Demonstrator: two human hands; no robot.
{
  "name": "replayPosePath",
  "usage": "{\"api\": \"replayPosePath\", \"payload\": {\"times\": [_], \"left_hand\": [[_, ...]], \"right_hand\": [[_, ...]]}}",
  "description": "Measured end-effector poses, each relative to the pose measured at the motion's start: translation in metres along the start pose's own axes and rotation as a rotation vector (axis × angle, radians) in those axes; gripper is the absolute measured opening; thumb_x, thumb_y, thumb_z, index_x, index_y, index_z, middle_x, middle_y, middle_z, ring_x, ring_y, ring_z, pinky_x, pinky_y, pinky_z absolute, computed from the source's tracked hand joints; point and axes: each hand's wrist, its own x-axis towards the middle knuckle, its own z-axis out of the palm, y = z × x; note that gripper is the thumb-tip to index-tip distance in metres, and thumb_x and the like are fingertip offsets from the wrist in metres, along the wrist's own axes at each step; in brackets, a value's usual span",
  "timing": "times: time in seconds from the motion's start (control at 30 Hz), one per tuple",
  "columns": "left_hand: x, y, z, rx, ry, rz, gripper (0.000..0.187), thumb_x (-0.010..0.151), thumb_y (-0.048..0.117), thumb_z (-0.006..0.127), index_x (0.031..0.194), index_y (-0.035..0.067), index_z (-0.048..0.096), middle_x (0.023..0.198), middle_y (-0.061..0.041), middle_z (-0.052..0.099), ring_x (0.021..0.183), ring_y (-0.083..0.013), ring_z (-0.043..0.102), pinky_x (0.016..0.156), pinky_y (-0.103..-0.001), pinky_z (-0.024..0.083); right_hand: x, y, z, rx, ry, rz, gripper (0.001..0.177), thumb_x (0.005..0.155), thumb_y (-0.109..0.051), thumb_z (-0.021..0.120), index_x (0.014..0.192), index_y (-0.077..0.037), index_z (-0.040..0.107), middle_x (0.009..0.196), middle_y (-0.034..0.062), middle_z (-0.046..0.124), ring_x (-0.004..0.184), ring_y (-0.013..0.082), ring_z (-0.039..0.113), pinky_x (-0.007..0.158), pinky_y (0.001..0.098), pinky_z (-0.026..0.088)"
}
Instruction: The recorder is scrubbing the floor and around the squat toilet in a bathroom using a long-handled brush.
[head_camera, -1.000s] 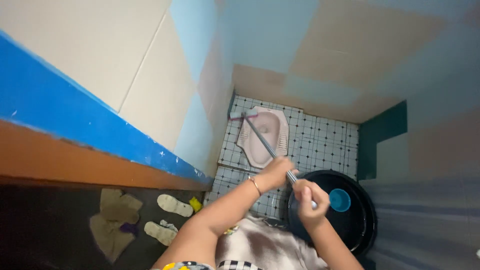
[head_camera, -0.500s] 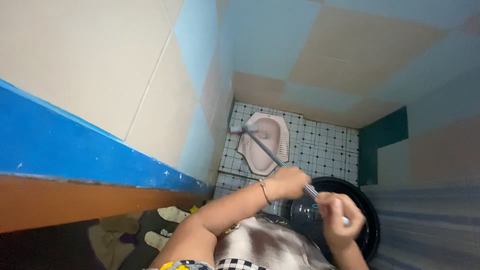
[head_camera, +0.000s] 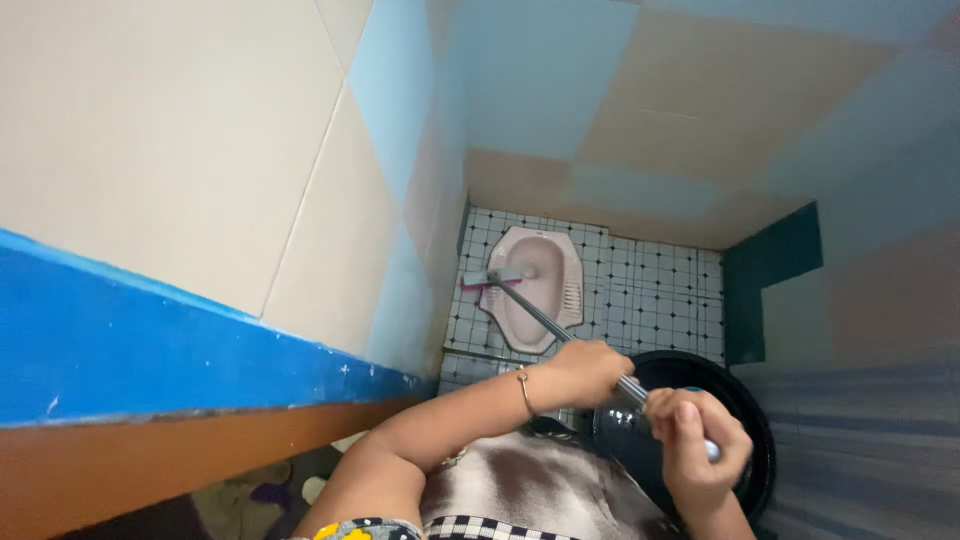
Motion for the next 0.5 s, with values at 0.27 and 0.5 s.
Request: {"api": "replayPosePath", "payload": {"times": [0.27,0.5], "left_hand": [[0.010,-0.069,0.019,-0.069,0.080,-0.049,0.029,0.093,0.035,0.063,0.088,0.009,0.075,0.092,-0.019,0.073,0.094,-0.0417,0.069,0.079,-0.052,0.055],[0.012,-0.113,0.048,-0.072,0.149,-0.033,0.031,0.094,0.033,0.066,0.083,0.005,0.076,0.093,-0.021,0.072,0.097,-0.0419,0.067,0.087,-0.050,0.052]], "right_hand": [[-0.001,0.087,0.018,-0.256,0.077,0.057,0.027,0.100,-0.007,0.045,0.083,0.004,0.063,0.077,0.0096,0.065,0.056,0.0121,0.050,0.055,0.0262,0.043],[-0.006,0.123,0.031,-0.216,-0.178,-0.120,0.023,0.101,-0.004,0.046,0.083,0.003,0.059,0.080,0.0075,0.062,0.062,0.0098,0.052,0.059,0.0243,0.045]]}}
